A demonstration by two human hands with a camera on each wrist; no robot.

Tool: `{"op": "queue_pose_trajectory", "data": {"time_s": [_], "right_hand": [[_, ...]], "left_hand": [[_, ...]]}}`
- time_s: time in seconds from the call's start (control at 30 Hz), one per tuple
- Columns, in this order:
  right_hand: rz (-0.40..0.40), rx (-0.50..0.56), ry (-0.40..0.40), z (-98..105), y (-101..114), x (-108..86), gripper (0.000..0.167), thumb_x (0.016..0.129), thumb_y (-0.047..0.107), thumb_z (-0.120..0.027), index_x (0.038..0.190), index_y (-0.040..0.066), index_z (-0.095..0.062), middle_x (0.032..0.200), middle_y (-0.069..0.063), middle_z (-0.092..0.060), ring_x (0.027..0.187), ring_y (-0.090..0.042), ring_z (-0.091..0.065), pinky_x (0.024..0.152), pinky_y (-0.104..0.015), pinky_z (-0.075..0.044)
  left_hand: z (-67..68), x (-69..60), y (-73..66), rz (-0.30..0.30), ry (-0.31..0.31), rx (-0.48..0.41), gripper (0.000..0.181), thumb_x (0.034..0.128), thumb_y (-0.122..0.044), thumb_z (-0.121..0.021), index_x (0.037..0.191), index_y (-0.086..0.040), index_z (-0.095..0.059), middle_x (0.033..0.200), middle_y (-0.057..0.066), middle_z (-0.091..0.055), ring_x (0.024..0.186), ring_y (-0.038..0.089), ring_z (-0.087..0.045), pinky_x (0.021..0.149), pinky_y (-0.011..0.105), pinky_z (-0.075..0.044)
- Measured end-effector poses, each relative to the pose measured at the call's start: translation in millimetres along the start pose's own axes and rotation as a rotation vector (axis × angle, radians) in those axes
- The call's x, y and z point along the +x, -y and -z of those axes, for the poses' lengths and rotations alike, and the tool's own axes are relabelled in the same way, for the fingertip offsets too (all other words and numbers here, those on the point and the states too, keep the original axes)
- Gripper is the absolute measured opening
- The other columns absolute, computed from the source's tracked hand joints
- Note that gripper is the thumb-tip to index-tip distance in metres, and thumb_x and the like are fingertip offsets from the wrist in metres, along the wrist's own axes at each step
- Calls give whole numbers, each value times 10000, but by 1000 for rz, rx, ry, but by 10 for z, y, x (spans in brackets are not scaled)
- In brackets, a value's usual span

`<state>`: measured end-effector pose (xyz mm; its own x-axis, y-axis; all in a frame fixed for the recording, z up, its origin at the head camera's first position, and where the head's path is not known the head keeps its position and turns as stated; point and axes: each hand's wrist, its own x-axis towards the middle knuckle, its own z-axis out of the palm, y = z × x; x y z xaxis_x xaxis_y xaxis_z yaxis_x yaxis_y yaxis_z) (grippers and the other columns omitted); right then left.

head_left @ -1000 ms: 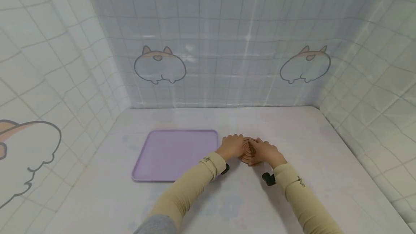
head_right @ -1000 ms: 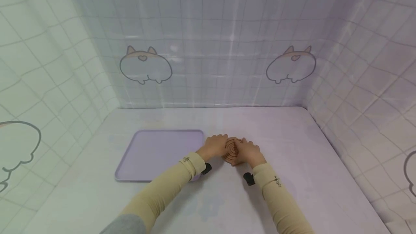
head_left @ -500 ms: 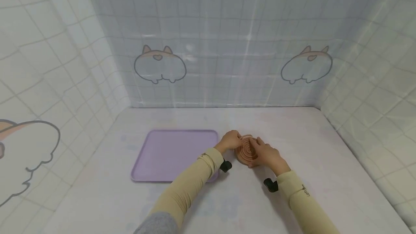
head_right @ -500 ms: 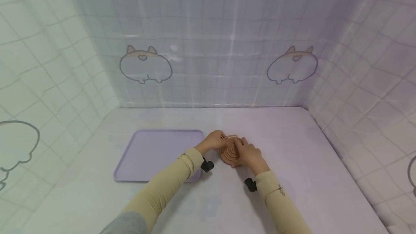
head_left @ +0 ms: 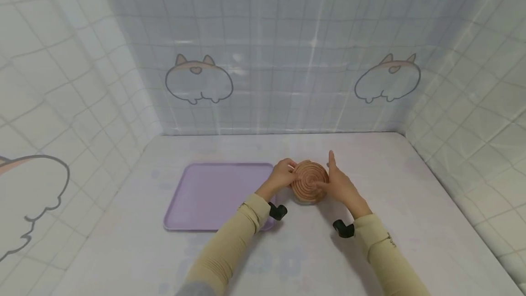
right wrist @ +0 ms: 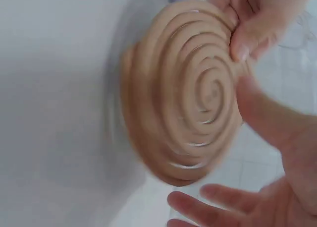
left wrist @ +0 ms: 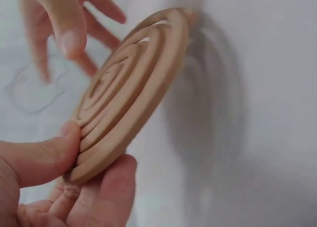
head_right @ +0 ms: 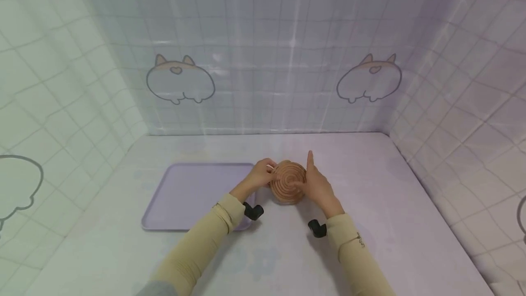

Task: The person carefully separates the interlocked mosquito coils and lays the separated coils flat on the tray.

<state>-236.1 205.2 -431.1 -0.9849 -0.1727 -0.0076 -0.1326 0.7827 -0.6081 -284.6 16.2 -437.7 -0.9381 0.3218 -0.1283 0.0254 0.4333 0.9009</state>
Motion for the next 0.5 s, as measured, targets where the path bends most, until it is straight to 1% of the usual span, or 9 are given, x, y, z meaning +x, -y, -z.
{"op": "queue_pose_trajectory", "data": {"time_s": [0.03,0.1,0.17,0.23,0.3,0.37,0.43,0.5], "right_hand": [[-11,40,-36,21,22,32,959,872,277,-646,1444,-38,57,1351,-337,-364,1166,-455,-450,895,-539,-416],[-27,142,-112,37,67,102,788,891,236,-624,1427,-73,-136,1253,-320,-482,1067,-412,-543,821,-470,-484],[-40,298,-180,21,122,165,598,891,189,-625,1343,-83,-342,1129,-298,-572,946,-346,-614,728,-391,-532],[-47,476,-241,-17,202,209,422,886,136,-627,1223,-73,-484,1025,-272,-617,840,-263,-646,666,-324,-547],[-51,652,-293,-64,299,232,315,876,88,-631,1136,-67,-544,959,-236,-639,739,-179,-654,628,-276,-548],[-50,784,-338,-106,405,239,277,865,67,-639,1095,-63,-556,921,-195,-650,678,-118,-648,614,-265,-546],[-37,872,-378,-137,504,232,263,858,55,-642,1078,-63,-560,903,-165,-656,656,-94,-647,613,-272,-547],[-17,943,-412,-154,589,214,268,849,54,-649,1074,-62,-561,888,-140,-662,663,-101,-657,622,-283,-548]], "left_hand": [[48,-14,-10,-18,-23,-36,284,829,-20,-657,1075,2,-516,987,189,-634,676,183,-626,545,314,-536],[140,-50,-34,-60,-74,-120,294,836,-7,-650,1088,10,-500,971,197,-636,673,187,-631,552,322,-540],[223,-100,-60,-108,-131,-191,298,841,-3,-644,1097,16,-493,957,199,-639,677,191,-637,556,320,-541],[289,-157,-81,-154,-203,-238,297,840,-8,-649,1096,8,-499,944,185,-647,680,187,-642,550,288,-535],[339,-226,-98,-190,-287,-271,283,836,-25,-661,1080,4,-522,925,173,-656,674,183,-643,546,265,-525],[377,-297,-107,-227,-376,-306,262,831,-30,-668,1062,13,-552,918,169,-660,681,181,-646,550,254,-524],[407,-366,-113,-249,-454,-359,240,828,-32,-672,1043,25,-579,923,161,-656,698,173,-644,566,251,-529],[431,-438,-124,-263,-502,-420,217,832,-29,-667,1029,34,-602,939,153,-643,723,165,-642,591,253,-538]]}}
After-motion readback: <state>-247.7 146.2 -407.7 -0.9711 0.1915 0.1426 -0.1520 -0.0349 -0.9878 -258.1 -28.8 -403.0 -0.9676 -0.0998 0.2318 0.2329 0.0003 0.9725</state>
